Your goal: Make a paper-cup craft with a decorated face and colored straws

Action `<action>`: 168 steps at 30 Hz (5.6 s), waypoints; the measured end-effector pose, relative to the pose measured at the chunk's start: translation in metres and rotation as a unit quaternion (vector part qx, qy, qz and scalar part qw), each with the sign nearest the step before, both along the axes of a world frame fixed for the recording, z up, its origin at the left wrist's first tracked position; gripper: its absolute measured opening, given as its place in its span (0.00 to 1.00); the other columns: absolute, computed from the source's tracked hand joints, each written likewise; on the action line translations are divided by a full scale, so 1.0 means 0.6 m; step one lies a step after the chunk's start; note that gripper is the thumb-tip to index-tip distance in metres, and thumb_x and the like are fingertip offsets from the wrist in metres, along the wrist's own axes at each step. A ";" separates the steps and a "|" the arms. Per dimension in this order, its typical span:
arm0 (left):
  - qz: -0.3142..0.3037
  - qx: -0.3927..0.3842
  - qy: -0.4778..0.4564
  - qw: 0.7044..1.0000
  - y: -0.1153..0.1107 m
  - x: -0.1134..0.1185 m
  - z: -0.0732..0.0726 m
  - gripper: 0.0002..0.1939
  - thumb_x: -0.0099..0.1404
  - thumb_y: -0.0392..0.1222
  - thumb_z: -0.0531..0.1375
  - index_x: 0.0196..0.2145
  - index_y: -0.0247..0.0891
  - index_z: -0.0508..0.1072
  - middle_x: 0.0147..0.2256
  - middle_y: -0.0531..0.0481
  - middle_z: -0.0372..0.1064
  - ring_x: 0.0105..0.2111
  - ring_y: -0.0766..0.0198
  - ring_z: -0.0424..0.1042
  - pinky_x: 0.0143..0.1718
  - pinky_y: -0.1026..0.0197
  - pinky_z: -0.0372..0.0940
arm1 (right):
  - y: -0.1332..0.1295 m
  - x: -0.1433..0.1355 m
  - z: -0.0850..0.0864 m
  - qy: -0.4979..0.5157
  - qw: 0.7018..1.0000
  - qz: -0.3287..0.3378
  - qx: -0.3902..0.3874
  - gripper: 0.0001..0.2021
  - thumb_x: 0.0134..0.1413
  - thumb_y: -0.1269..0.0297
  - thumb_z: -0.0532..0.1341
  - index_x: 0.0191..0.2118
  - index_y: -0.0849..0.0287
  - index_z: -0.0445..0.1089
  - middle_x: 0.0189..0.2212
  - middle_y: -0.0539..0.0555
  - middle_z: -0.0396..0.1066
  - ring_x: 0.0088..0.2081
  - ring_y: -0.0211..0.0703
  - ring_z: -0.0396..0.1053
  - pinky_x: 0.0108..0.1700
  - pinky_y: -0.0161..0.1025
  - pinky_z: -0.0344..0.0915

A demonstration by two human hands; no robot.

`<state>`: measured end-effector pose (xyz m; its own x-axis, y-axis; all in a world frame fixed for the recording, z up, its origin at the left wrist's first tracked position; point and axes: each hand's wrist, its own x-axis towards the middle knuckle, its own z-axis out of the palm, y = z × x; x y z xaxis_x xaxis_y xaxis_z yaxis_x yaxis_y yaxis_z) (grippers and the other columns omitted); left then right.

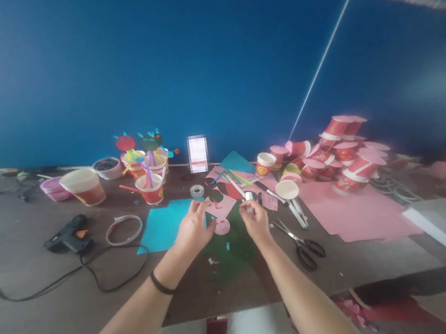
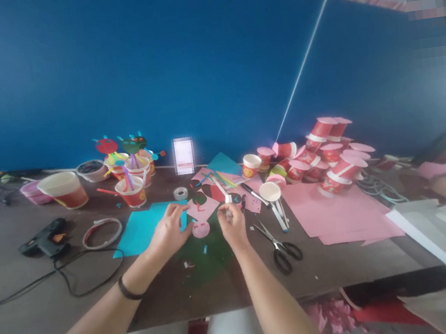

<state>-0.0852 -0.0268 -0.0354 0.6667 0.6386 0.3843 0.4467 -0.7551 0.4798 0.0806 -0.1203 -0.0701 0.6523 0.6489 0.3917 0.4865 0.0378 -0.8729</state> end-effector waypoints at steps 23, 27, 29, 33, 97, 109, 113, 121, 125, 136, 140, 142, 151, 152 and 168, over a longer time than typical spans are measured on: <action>-0.157 0.053 0.313 0.935 -0.048 0.034 0.004 0.13 0.64 0.33 0.45 0.39 0.32 0.69 0.39 0.36 0.68 0.31 0.57 0.72 0.32 0.57 0.65 | 0.001 -0.004 0.008 -0.044 0.998 0.007 0.048 0.05 0.47 0.68 0.55 0.28 0.57 0.67 0.28 0.52 0.69 0.32 0.42 0.65 0.36 0.36 0.62; -0.163 0.055 0.309 0.935 -0.043 0.036 -0.004 0.13 0.64 0.33 0.47 0.41 0.31 0.68 0.39 0.36 0.68 0.32 0.57 0.72 0.34 0.57 0.65 | 0.001 -0.007 0.010 -0.049 0.998 0.014 0.047 0.05 0.47 0.69 0.54 0.28 0.57 0.67 0.28 0.52 0.69 0.32 0.41 0.65 0.34 0.36 0.62; -0.165 0.052 0.301 0.938 -0.043 0.036 -0.007 0.13 0.64 0.32 0.47 0.42 0.31 0.68 0.39 0.36 0.68 0.32 0.57 0.71 0.35 0.57 0.65 | 0.001 -0.008 0.010 -0.050 0.998 0.016 0.047 0.05 0.47 0.69 0.54 0.28 0.57 0.67 0.28 0.52 0.68 0.31 0.41 0.64 0.34 0.35 0.62; -0.167 0.036 0.267 0.949 -0.045 0.030 -0.011 0.12 0.62 0.31 0.48 0.40 0.32 0.69 0.39 0.36 0.68 0.35 0.55 0.71 0.38 0.56 0.64 | 0.001 -0.008 0.011 -0.049 0.998 0.020 0.046 0.06 0.47 0.69 0.55 0.29 0.57 0.68 0.28 0.51 0.68 0.31 0.41 0.64 0.35 0.36 0.62; -0.015 -0.402 -0.141 0.905 -0.010 0.034 -0.024 0.11 0.58 0.43 0.56 0.38 0.36 0.65 0.18 0.59 0.59 0.14 0.71 0.59 0.12 0.70 0.53 | 0.003 -0.017 0.009 0.010 0.989 0.145 0.006 0.04 0.48 0.67 0.59 0.26 0.59 0.69 0.25 0.49 0.68 0.29 0.39 0.65 0.33 0.34 0.61; -0.035 -0.429 -0.158 0.889 -0.007 0.033 -0.031 0.16 0.56 0.49 0.59 0.29 0.31 0.74 0.16 0.56 0.62 0.13 0.73 0.58 0.14 0.69 0.51 | 0.004 -0.022 0.006 0.000 0.989 0.145 0.004 0.07 0.51 0.64 0.59 0.27 0.59 0.69 0.23 0.48 0.67 0.26 0.38 0.63 0.30 0.33 0.60; -0.021 -0.455 -0.179 0.872 -0.004 0.032 -0.034 0.16 0.54 0.49 0.60 0.27 0.31 0.74 0.15 0.55 0.61 0.13 0.73 0.58 0.14 0.69 0.51 | 0.000 -0.023 0.009 -0.016 0.990 0.143 0.006 0.07 0.52 0.63 0.58 0.29 0.59 0.69 0.25 0.50 0.67 0.27 0.39 0.65 0.31 0.34 0.62; 0.009 -0.499 -0.250 0.830 0.004 0.025 -0.032 0.17 0.54 0.52 0.59 0.25 0.31 0.72 0.16 0.55 0.60 0.15 0.71 0.58 0.14 0.69 0.52 | -0.013 -0.041 0.016 -0.078 0.982 0.168 0.034 0.12 0.54 0.66 0.56 0.45 0.58 0.62 0.34 0.54 0.69 0.35 0.43 0.69 0.41 0.39 0.67; 0.007 -0.496 -0.276 0.823 0.007 0.023 -0.037 0.16 0.55 0.51 0.59 0.25 0.33 0.70 0.14 0.57 0.57 0.14 0.72 0.54 0.14 0.69 0.50 | -0.019 -0.051 0.020 -0.123 0.974 0.188 0.042 0.11 0.58 0.67 0.53 0.47 0.58 0.64 0.42 0.58 0.70 0.45 0.47 0.69 0.48 0.43 0.65; -0.011 -0.488 -0.298 0.820 0.005 0.026 -0.045 0.16 0.55 0.51 0.59 0.22 0.35 0.66 0.13 0.60 0.54 0.12 0.74 0.51 0.13 0.68 0.45 | -0.016 -0.061 0.020 -0.184 0.957 0.220 0.053 0.14 0.60 0.66 0.53 0.51 0.58 0.65 0.43 0.59 0.70 0.47 0.48 0.68 0.49 0.46 0.66; -0.018 -0.497 -0.292 0.817 0.003 0.026 -0.042 0.15 0.55 0.51 0.59 0.22 0.35 0.67 0.13 0.60 0.54 0.11 0.74 0.51 0.13 0.68 0.45 | -0.015 -0.061 0.020 -0.177 0.962 0.201 0.052 0.14 0.60 0.64 0.53 0.50 0.58 0.65 0.44 0.60 0.70 0.48 0.49 0.68 0.49 0.46 0.65; -0.021 -0.502 -0.290 0.815 0.002 0.026 -0.041 0.16 0.54 0.51 0.59 0.22 0.35 0.67 0.13 0.60 0.54 0.11 0.75 0.51 0.13 0.69 0.45 | -0.014 -0.061 0.020 -0.174 0.963 0.197 0.049 0.14 0.60 0.64 0.53 0.49 0.58 0.65 0.44 0.60 0.70 0.48 0.49 0.68 0.49 0.45 0.65; -0.028 -0.516 -0.293 0.804 -0.001 0.025 -0.035 0.16 0.53 0.51 0.60 0.21 0.34 0.67 0.13 0.60 0.54 0.11 0.75 0.51 0.13 0.69 0.45 | -0.012 -0.061 0.019 -0.147 0.967 0.204 0.024 0.13 0.61 0.65 0.52 0.49 0.59 0.64 0.45 0.60 0.69 0.48 0.47 0.68 0.50 0.44 0.64; -0.028 -0.518 -0.295 0.802 -0.001 0.025 -0.034 0.16 0.52 0.51 0.61 0.21 0.34 0.67 0.13 0.60 0.54 0.11 0.75 0.51 0.13 0.68 0.45 | -0.012 -0.061 0.018 -0.144 0.968 0.202 0.025 0.13 0.61 0.65 0.52 0.49 0.59 0.65 0.44 0.60 0.70 0.47 0.47 0.68 0.50 0.44 0.65; -0.019 -0.530 -0.308 0.790 0.002 0.027 -0.040 0.16 0.51 0.51 0.62 0.20 0.35 0.67 0.13 0.61 0.52 0.12 0.75 0.49 0.13 0.68 0.44 | -0.012 -0.060 0.015 -0.145 0.969 0.196 0.030 0.13 0.61 0.64 0.51 0.48 0.60 0.65 0.44 0.60 0.70 0.47 0.48 0.68 0.49 0.44 0.65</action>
<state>-0.0693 -0.0258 -0.0594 0.5875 0.8037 -0.0944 -0.1311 0.2096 0.9690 0.0445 -0.1276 -0.0610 0.2173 0.7949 0.5665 0.6501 0.3150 -0.6915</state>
